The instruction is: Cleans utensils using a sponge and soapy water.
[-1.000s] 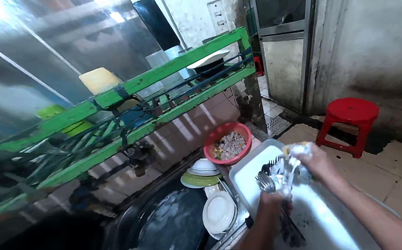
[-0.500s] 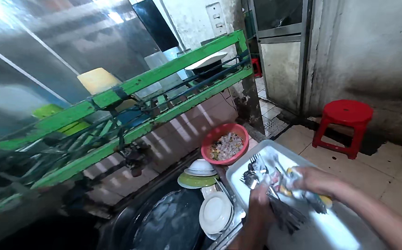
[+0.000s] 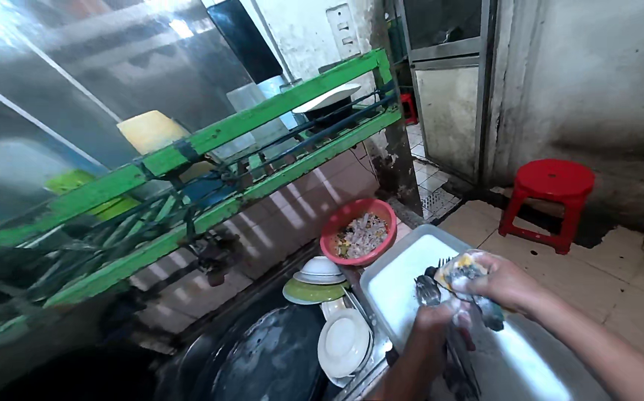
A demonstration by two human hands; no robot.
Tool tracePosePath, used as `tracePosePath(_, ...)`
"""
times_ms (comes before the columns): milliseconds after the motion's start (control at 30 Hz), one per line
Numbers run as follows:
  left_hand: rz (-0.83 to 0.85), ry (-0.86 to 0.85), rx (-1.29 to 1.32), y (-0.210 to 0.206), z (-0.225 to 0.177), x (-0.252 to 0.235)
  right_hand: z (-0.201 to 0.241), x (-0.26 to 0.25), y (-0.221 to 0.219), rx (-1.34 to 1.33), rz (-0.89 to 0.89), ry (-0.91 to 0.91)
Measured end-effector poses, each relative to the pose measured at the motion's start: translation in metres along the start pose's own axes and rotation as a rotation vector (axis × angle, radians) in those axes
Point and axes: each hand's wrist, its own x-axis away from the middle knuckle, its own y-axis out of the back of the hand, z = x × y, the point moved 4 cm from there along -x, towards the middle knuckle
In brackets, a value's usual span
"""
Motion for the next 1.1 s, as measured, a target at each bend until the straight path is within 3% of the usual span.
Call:
tracePosePath(133,-0.240,-0.054,-0.004,0.007,-0.004,-0.002,-0.020,-0.008,-0.017,-0.182,-0.192,0.034)
tracePosePath(233,-0.295,-0.136,-0.079,0.018,0.004,-0.005,-0.022,-0.008,-0.040,0.060,-0.006,0.081)
tracePosePath(300,-0.287,-0.120,-0.109,0.020,0.006,-0.003,-0.016,-0.014,-0.036,0.280,0.013,0.107)
tracePosePath(400,-0.288,-0.069,-0.075,0.020,0.006,-0.005,-0.015,-0.028,-0.017,0.429,-0.236,0.274)
tracePosePath(500,-0.236,-0.115,0.023,0.018,0.004,-0.002,-0.010,-0.030,0.003,0.161,-0.464,0.347)
tracePosePath(567,-0.216,-0.096,0.046,0.016,0.001,0.001,-0.010,-0.029,0.002,-0.012,-0.374,0.220)
tracePosePath(667,-0.171,-0.030,0.011,0.004,-0.005,0.002,-0.011,-0.028,-0.008,0.101,-0.135,0.099)
tracePosePath(733,-0.175,0.036,-0.014,-0.001,-0.006,0.003,-0.007,-0.025,0.002,0.146,-0.225,0.127)
tracePosePath(867,-0.278,0.075,-0.056,0.003,-0.003,0.000,-0.017,-0.034,0.026,-0.188,-0.476,0.128)
tracePosePath(933,-0.320,0.036,-0.068,0.004,-0.003,-0.003,-0.022,-0.031,0.003,-0.250,-0.410,0.057)
tracePosePath(1000,-0.329,0.014,-0.067,0.007,-0.003,-0.003,-0.022,-0.021,-0.028,-0.149,-0.235,-0.013)
tracePosePath(1100,-0.298,-0.067,-0.060,0.012,-0.005,0.002,-0.015,-0.017,-0.024,-0.025,-0.170,-0.023)
